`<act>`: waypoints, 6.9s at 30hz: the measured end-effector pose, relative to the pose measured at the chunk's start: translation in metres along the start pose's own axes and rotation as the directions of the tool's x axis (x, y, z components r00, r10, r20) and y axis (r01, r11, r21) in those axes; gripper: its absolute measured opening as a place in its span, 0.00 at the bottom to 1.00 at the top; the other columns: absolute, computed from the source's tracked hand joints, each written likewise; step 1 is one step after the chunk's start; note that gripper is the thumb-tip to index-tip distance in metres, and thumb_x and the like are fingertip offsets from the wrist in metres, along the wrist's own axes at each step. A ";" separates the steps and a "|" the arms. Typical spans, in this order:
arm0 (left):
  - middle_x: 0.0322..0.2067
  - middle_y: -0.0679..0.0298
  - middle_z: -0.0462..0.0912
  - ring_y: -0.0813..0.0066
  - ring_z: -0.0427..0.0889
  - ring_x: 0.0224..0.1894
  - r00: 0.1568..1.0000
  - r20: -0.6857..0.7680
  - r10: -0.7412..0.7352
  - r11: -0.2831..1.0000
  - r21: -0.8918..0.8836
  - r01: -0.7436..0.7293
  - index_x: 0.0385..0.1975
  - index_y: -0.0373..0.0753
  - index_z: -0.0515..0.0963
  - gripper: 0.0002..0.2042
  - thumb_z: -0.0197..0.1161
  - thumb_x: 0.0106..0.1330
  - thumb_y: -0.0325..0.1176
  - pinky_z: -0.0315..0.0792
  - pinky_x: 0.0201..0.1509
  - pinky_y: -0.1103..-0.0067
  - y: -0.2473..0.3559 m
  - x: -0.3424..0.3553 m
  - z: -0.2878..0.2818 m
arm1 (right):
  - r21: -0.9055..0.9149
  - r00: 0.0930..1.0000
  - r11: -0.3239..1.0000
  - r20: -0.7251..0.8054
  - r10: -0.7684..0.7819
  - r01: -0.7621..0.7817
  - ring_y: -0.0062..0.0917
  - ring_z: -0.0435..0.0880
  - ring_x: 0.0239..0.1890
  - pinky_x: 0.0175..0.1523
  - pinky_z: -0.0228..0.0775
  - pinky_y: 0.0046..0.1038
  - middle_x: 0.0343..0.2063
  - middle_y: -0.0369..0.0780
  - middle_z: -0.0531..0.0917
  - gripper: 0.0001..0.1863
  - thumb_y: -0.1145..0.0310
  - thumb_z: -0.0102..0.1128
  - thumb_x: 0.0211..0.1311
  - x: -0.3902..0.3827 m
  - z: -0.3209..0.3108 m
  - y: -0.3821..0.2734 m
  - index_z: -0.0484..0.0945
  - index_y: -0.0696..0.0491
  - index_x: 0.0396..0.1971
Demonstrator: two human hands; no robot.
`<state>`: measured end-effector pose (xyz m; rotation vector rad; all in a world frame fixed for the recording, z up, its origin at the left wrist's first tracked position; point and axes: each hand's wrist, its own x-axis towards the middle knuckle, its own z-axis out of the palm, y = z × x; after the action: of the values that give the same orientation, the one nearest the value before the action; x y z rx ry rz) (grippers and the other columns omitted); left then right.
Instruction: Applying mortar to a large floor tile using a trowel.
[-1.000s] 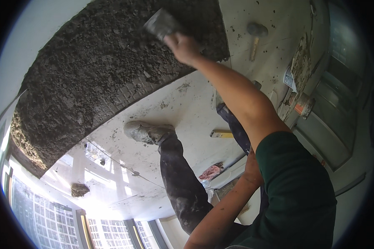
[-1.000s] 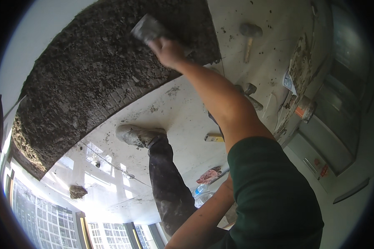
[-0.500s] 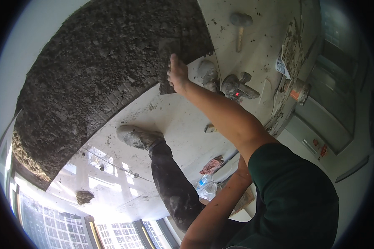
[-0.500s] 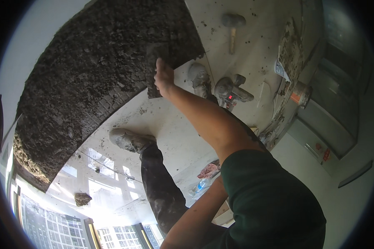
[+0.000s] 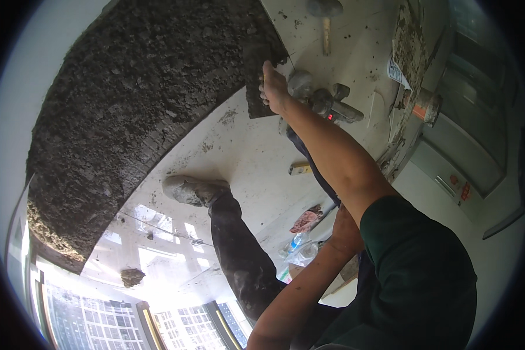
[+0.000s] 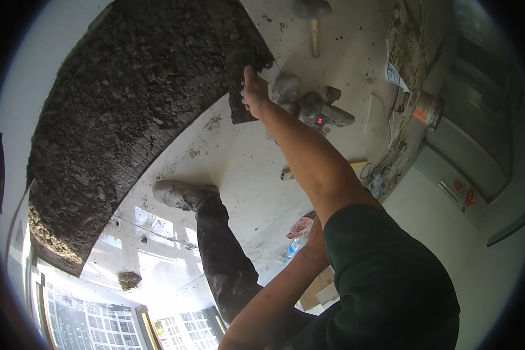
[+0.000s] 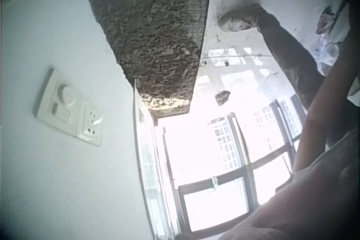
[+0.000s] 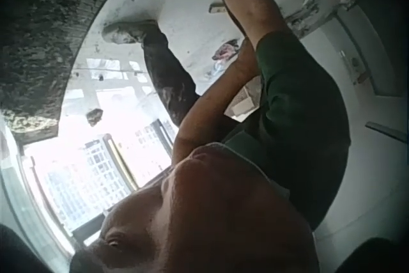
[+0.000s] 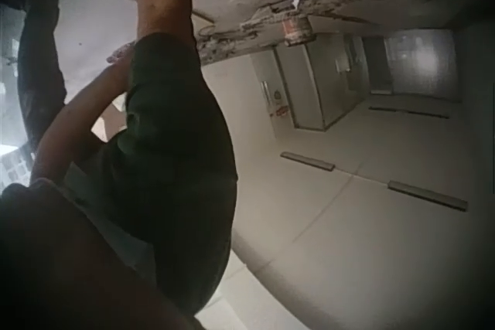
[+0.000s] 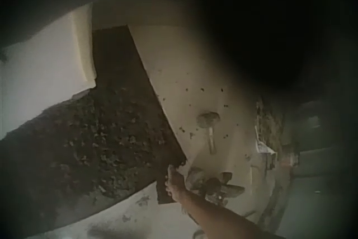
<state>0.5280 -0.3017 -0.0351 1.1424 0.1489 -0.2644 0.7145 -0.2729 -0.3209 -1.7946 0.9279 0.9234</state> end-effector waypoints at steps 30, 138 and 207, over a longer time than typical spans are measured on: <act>0.64 0.52 0.67 0.52 0.61 0.68 0.942 0.143 -0.304 0.596 -0.743 0.305 0.63 0.38 0.67 0.28 0.52 0.65 0.46 0.50 0.73 0.62 -0.020 -0.013 0.042 | 0.034 0.806 0.939 -0.524 -0.276 0.343 0.28 0.75 0.28 0.31 0.71 0.31 0.33 0.44 0.77 0.31 0.42 0.39 0.73 0.071 -0.010 0.017 0.69 0.59 0.49; 0.62 0.52 0.70 0.59 0.67 0.65 0.986 -0.147 0.077 0.916 -0.380 -0.128 0.61 0.40 0.70 0.23 0.55 0.67 0.40 0.59 0.68 0.66 0.032 0.028 0.043 | -0.266 0.280 0.253 0.960 -0.023 0.930 0.35 0.84 0.44 0.52 0.73 0.34 0.43 0.51 0.82 0.38 0.45 0.57 0.62 -0.331 0.406 0.121 0.63 0.59 0.62; 0.37 0.50 0.83 0.63 0.82 0.39 0.796 -0.279 -0.538 0.074 0.924 0.374 0.49 0.29 0.78 0.21 0.59 0.69 0.44 0.75 0.44 0.71 0.233 -0.070 0.090 | 0.304 0.842 0.825 -0.110 0.528 -0.477 0.27 0.84 0.26 0.27 0.79 0.30 0.29 0.41 0.83 0.22 0.51 0.58 0.64 -0.587 -0.671 0.341 0.81 0.58 0.38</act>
<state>0.5252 -0.2838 0.2232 2.3585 0.2401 -1.1712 0.2959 -0.8789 0.2865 -1.4397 1.6276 0.8985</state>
